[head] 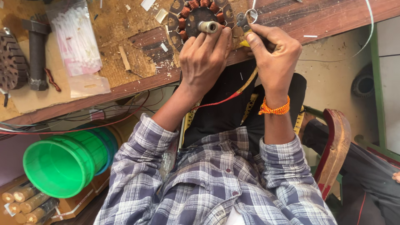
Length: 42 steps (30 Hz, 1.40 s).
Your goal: The person repairs a motor stator by stripping wire insulation with a utility knife and adjusting copper windings with a screwdriver. The person works at a cluttered workbench with various tools and motor parts visible.
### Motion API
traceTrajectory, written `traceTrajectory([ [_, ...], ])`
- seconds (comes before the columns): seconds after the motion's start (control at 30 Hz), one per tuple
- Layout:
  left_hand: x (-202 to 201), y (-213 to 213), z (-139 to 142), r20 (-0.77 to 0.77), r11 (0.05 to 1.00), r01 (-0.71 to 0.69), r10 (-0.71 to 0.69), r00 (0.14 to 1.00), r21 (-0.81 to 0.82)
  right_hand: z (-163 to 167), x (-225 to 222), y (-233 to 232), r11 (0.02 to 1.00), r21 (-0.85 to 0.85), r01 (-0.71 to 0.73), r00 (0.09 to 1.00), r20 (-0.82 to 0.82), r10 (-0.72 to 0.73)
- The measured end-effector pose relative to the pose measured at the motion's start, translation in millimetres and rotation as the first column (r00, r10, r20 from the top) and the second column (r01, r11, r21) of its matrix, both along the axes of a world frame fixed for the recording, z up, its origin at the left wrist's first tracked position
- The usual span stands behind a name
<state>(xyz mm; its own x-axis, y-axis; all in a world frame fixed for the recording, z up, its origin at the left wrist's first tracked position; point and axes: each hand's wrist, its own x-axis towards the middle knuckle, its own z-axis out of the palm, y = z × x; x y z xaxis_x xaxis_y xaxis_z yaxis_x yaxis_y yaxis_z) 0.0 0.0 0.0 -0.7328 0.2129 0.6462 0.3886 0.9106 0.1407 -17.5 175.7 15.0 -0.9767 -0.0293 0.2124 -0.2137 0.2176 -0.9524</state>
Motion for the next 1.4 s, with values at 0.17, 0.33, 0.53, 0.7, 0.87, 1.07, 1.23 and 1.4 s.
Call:
traceTrajectory([
  [0.17, -0.6, 0.6, 1.1, 0.003, 1.000, 0.000, 0.000, 1.000, 0.007, -0.4, -0.5, -1.3, 0.999, -0.042, 0.008, 0.999, 0.032, -0.007],
  [0.33, -1.9, 2.0, 2.5, 0.010, 1.000, 0.005, -0.005, 1.000, 0.013, -1.5, -2.0, 0.2, 0.999, 0.034, 0.016, 1.000, -0.008, -0.016],
  [0.53, -1.9, 2.6, 3.7, 0.017, 1.000, 0.003, -0.003, 1.000, 0.011, -2.4, -4.9, -0.1, 1.000, -0.028, 0.007, 0.999, 0.033, -0.006],
  [0.7, -3.5, 2.0, 3.2, 0.010, 1.000, -0.001, 0.001, 1.000, 0.016, -0.7, -5.8, -1.4, 1.000, 0.010, -0.002, 1.000, 0.000, 0.002],
  [0.87, -5.4, 4.4, -1.8, 0.001, 1.000, -0.010, 0.010, 1.000, 0.019, -4.3, -5.3, 1.6, 0.999, 0.037, 0.009, 1.000, -0.002, -0.009],
  [1.07, -4.9, 2.6, -0.6, 0.010, 1.000, -0.001, 0.001, 1.000, 0.010, -2.1, -6.7, 0.2, 0.998, 0.069, 0.011, 0.999, -0.035, -0.009],
  [1.23, -5.0, 2.6, -1.1, -0.004, 1.000, 0.001, -0.001, 1.000, 0.022, -1.5, -7.6, -0.6, 1.000, -0.024, -0.011, 0.999, 0.035, 0.012],
  [1.4, -4.7, 2.9, -3.3, 0.014, 1.000, -0.003, 0.003, 1.000, 0.023, -4.1, -7.8, 0.5, 1.000, 0.025, -0.004, 1.000, 0.013, 0.004],
])
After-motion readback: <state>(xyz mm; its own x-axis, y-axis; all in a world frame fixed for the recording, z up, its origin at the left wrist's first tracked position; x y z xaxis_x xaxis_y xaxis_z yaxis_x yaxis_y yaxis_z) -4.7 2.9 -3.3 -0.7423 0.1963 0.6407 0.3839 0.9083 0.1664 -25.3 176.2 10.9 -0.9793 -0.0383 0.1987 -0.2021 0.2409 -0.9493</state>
